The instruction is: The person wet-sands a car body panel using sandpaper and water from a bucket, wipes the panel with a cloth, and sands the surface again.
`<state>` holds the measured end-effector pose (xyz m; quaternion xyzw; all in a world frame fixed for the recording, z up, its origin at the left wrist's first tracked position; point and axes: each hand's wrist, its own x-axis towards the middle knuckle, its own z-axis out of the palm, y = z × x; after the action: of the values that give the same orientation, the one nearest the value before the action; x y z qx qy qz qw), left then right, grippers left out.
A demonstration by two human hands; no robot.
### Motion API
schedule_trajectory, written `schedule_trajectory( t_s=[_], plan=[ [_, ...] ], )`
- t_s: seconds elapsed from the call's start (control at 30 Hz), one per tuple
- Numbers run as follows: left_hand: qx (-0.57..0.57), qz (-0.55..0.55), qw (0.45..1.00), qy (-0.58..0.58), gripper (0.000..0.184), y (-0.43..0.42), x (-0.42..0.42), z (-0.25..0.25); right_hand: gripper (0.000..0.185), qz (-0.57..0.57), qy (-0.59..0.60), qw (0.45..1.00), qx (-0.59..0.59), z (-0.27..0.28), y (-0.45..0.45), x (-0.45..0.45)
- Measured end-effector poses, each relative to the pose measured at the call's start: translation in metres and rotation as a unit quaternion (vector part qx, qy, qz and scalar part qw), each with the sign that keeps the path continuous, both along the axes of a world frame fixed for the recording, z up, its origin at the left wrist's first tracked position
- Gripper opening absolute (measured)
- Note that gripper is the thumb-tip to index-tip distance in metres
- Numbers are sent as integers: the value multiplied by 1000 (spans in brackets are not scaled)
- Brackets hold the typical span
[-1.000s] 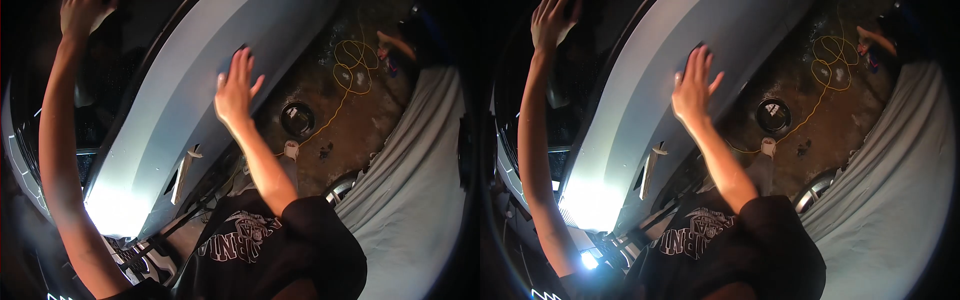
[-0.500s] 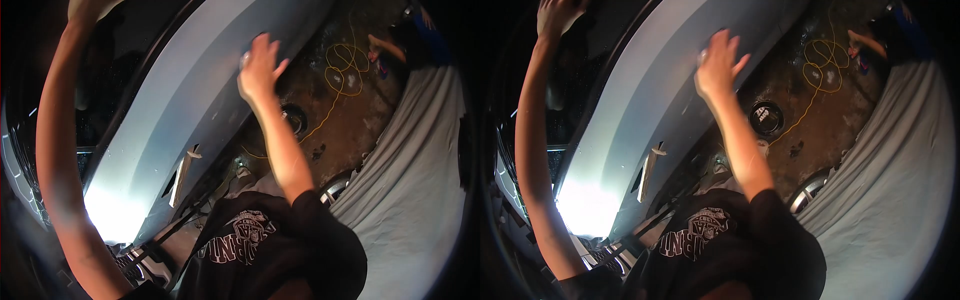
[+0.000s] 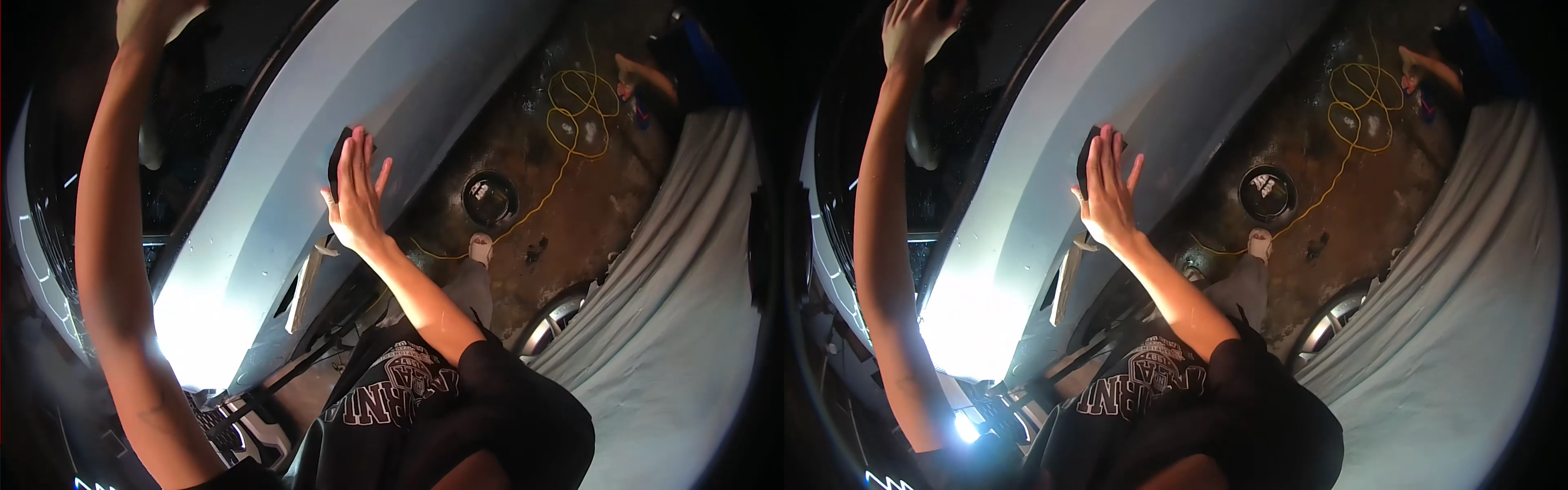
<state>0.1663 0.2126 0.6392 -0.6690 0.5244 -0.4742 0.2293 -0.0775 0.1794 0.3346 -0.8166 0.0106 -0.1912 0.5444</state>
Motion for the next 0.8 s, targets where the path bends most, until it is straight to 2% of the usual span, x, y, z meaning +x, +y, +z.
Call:
schedule_trajectory(
  t_s=[0.03, 0.07, 0.13, 0.2, 0.27, 0.33, 0.37, 0.4, 0.47, 0.53, 0.6, 0.67, 0.73, 0.77, 0.8],
  plan=[
    [-5, 13, 1000, 19, 20, 1, 0, 0, 82, 3, 10, 1000, -9, -8, -4, 6],
    [-3, 9, 1000, 18, 20, -3, -1, 1, 74, -15, 26, 999, -43, -5, -18, 18],
    [-8, 12, 1000, 18, 21, -4, -6, -1, 66, -106, 33, 992, -56, 6, -55, 50],
    [1, -6, 1000, -2, 21, -2, 0, 1, 55, -173, -60, 980, 85, 16, -104, 64],
    [1, -38, 999, 13, 22, -1, 2, 1, 45, -190, -63, 952, 234, 23, -142, 57],
    [1, 3, 1000, 16, 22, 1, -2, 3, 36, -207, -112, 882, 407, 38, -151, 48],
    [-2, -2, 1000, 24, 22, 1, -2, 2, 28, -217, -115, 874, 418, 41, -151, 44],
    [-7, -8, 999, 32, 22, 1, -3, 2, 28, -218, -118, 875, 417, 36, -148, 42],
    [-12, -9, 999, 32, 21, 1, -3, 0, 22, -230, -80, 909, 338, 16, -140, 38],
    [-30, -11, 999, 43, 21, 1, -2, -1, 10, -226, -88, 899, 366, 22, -126, 33],
    [-32, -31, 998, 36, 20, 2, 1, -3, 14, -289, -64, 905, 306, 11, -115, 31],
    [-34, -18, 999, 32, 22, 0, -3, -1, 19, -287, -32, 898, 332, 2, -107, 33],
    [-26, -13, 999, 38, 22, 0, -10, 3, 20, -268, -66, 937, 213, -16, -98, 44],
    [-28, -14, 999, 36, 22, -1, -10, 3, 20, -285, -61, 936, 197, 2, -94, 45],
    [-30, -16, 999, 35, 22, -2, -9, 3, 29, -299, -115, 939, 125, -2, -88, 52]
  ],
)
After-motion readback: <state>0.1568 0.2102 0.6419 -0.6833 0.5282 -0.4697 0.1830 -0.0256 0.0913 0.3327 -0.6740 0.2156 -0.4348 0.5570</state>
